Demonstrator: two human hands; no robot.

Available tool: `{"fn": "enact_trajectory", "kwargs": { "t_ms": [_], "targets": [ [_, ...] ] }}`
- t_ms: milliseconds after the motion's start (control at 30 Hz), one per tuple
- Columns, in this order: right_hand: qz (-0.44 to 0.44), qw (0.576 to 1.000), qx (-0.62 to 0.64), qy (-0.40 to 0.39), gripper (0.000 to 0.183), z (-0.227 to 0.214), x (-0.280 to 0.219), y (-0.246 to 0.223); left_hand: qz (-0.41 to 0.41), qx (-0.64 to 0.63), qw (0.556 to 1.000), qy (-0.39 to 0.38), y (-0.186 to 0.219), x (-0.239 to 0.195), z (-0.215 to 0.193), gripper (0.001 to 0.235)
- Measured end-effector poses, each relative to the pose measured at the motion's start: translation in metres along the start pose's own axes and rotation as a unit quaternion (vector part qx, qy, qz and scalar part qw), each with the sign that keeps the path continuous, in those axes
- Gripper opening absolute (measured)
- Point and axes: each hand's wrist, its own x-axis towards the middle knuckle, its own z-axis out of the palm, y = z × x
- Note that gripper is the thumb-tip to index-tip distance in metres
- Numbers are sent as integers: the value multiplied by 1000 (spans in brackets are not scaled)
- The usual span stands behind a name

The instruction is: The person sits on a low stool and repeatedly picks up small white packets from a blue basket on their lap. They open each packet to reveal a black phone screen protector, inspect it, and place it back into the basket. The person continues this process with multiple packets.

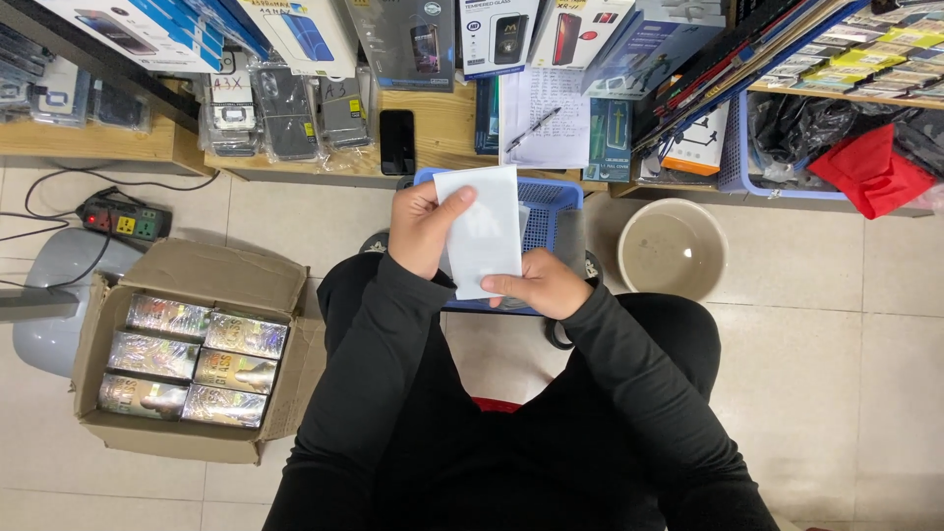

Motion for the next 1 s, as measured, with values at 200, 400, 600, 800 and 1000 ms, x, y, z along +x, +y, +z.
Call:
{"fn": "enact_trajectory", "kwargs": {
  "t_ms": [200, 400, 600, 800, 1000],
  "targets": [
    [5, 1000, -29, 5, 25, 0, 2, 3, 26, -79, 995, 52, -8, 16, -11, 20],
    [-21, 999, 29, 35, 25, -2, 5, -3, 13, 85, 996, -15, -11, -11, 24, 23],
    [-52, 999, 1, 12, 28, -2, 3, -4, 48, 83, 995, -25, 11, -16, 30, 23],
    [-68, 997, -21, -7, 29, 7, 2, -20, 63, 62, 996, -6, 10, -13, 24, 29],
    [-43, 998, -41, -27, 27, 12, 2, -14, 69, -3, 997, 36, -14, 7, -19, 24]
  ]
}}
